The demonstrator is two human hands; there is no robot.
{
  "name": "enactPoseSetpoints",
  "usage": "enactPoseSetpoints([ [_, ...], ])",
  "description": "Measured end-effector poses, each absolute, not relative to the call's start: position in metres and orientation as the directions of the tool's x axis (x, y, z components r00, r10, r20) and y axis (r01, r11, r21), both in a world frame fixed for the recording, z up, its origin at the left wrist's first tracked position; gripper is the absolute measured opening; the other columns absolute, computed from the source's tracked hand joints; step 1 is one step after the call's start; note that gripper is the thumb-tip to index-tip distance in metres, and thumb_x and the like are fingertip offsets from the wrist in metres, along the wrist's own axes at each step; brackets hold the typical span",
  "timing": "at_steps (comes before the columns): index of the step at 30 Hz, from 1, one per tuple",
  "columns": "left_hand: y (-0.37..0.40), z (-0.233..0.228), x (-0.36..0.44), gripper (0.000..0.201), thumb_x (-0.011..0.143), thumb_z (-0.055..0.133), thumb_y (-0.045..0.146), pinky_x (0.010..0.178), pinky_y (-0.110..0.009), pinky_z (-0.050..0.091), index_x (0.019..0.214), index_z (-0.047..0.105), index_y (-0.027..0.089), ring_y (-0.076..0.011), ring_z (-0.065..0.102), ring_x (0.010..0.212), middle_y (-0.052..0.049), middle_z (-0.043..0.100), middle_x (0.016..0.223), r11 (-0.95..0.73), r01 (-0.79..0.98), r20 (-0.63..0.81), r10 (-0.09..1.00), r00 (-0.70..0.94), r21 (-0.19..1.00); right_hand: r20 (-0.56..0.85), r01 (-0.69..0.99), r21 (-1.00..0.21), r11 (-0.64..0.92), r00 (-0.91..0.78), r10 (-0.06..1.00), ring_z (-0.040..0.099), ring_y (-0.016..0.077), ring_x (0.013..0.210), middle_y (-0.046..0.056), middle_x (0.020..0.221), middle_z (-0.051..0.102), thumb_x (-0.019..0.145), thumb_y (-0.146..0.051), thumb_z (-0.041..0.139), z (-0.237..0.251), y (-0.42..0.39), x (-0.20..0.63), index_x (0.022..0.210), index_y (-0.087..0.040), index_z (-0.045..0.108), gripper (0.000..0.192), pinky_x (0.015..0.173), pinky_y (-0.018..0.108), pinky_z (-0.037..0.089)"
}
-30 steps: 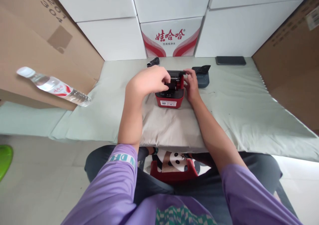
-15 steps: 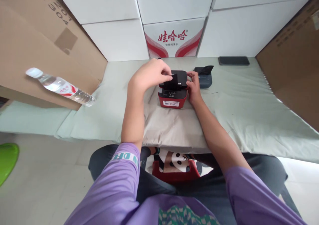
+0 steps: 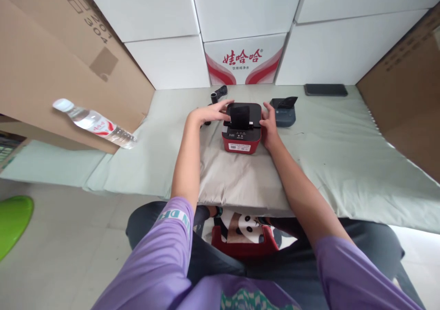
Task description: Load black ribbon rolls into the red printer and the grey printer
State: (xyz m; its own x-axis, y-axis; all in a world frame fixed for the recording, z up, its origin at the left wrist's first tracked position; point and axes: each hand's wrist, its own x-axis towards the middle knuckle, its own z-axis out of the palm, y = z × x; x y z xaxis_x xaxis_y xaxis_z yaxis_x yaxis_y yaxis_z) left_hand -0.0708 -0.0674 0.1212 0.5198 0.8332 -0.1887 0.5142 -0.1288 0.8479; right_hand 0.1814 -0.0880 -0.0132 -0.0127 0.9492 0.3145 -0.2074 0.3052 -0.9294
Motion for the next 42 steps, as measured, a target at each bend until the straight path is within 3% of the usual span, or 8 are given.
enactPoseSetpoints([
  [2,-0.066,0.115,-0.073,0.102,0.072,0.08,0.033,0.11,-0.041,0.054,0.168,0.045,0.03,-0.0348,0.06,0.146,-0.019,0.055,0.167,-0.078,0.488,-0.219,0.824,0.523,0.869,0.309,-0.215,-0.93,0.299,-0.012,0.951,0.064,0.0355,0.14,0.008,0.148,0.065,0.069,-0.075,0.07,-0.015,-0.086,0.182,0.152,-0.036,0.035,0.098,0.124,0.062,0.048],
  [11,-0.073,0.113,-0.077,0.082,0.073,0.083,0.034,0.094,-0.034,0.058,0.152,0.063,0.033,-0.0298,0.07,0.132,-0.014,0.063,0.161,-0.017,0.489,-0.268,0.82,0.506,0.872,0.29,-0.181,-0.941,0.288,0.016,0.957,0.06,0.0354,0.145,0.007,0.152,0.063,0.067,-0.068,0.074,-0.014,-0.088,0.181,0.145,-0.036,0.043,0.09,0.129,0.062,0.044],
  [16,-0.089,0.087,-0.073,0.078,0.082,0.077,0.036,0.116,-0.042,0.052,0.158,0.059,0.029,-0.0316,0.059,0.149,-0.01,0.062,0.163,-0.009,0.28,-0.129,0.872,0.472,0.96,0.289,-0.162,-0.943,0.291,0.031,0.957,0.059,0.0336,0.142,0.006,0.152,0.061,0.068,-0.067,0.071,-0.004,-0.094,0.18,0.144,-0.037,0.047,0.085,0.124,0.059,0.048],
  [22,-0.102,0.039,-0.039,0.072,0.093,0.053,0.024,0.136,-0.038,0.031,0.165,0.047,0.023,-0.0223,0.04,0.166,-0.002,0.048,0.176,-0.057,-0.053,0.068,0.97,0.233,0.997,0.238,0.046,-0.971,0.234,0.156,0.959,0.063,0.0336,0.132,0.008,0.135,0.069,0.076,-0.044,0.072,0.011,-0.113,0.185,0.12,-0.032,0.064,0.047,0.121,0.062,0.051],
  [26,-0.11,0.028,-0.019,0.076,0.095,0.047,0.029,0.133,-0.034,0.039,0.168,0.038,0.013,-0.0207,0.047,0.161,-0.008,0.044,0.178,-0.062,-0.237,0.093,0.989,0.118,0.97,0.228,0.174,-0.958,0.226,-0.008,0.974,0.058,0.0396,0.144,0.011,0.152,0.061,0.077,-0.055,0.084,0.024,-0.145,0.186,0.144,-0.034,0.058,0.074,0.128,0.069,0.044],
  [30,-0.113,0.02,-0.017,0.069,0.092,0.053,0.033,0.131,-0.033,0.04,0.158,0.048,0.014,-0.0212,0.053,0.156,-0.012,0.052,0.171,-0.147,-0.279,0.164,0.986,0.04,0.949,0.347,0.169,-0.896,0.41,-0.308,0.886,0.044,0.0411,0.162,0.013,0.17,0.047,0.069,-0.061,0.096,0.038,-0.168,0.182,0.166,-0.033,0.034,0.117,0.135,0.065,0.038],
  [37,-0.098,0.003,-0.022,0.046,0.098,0.053,0.043,0.128,-0.04,0.042,0.135,0.066,0.017,-0.0242,0.06,0.144,-0.016,0.066,0.152,-0.238,-0.09,0.216,0.954,-0.207,0.967,0.442,0.214,-0.834,0.508,-0.291,0.848,0.052,0.0423,0.156,0.014,0.166,0.053,0.072,-0.063,0.094,0.043,-0.158,0.176,0.165,-0.032,0.037,0.114,0.133,0.065,0.04],
  [42,-0.094,0.005,-0.021,0.058,0.097,0.058,0.064,0.134,-0.044,0.035,0.137,0.074,0.025,-0.0302,0.055,0.154,-0.009,0.069,0.154,-0.422,-0.201,0.387,0.902,-0.19,0.884,0.588,0.244,-0.747,0.619,-0.191,0.786,0.051,0.0427,0.156,0.02,0.166,0.05,0.072,-0.07,0.091,0.037,-0.136,0.165,0.164,-0.024,0.037,0.116,0.132,0.066,0.041],
])
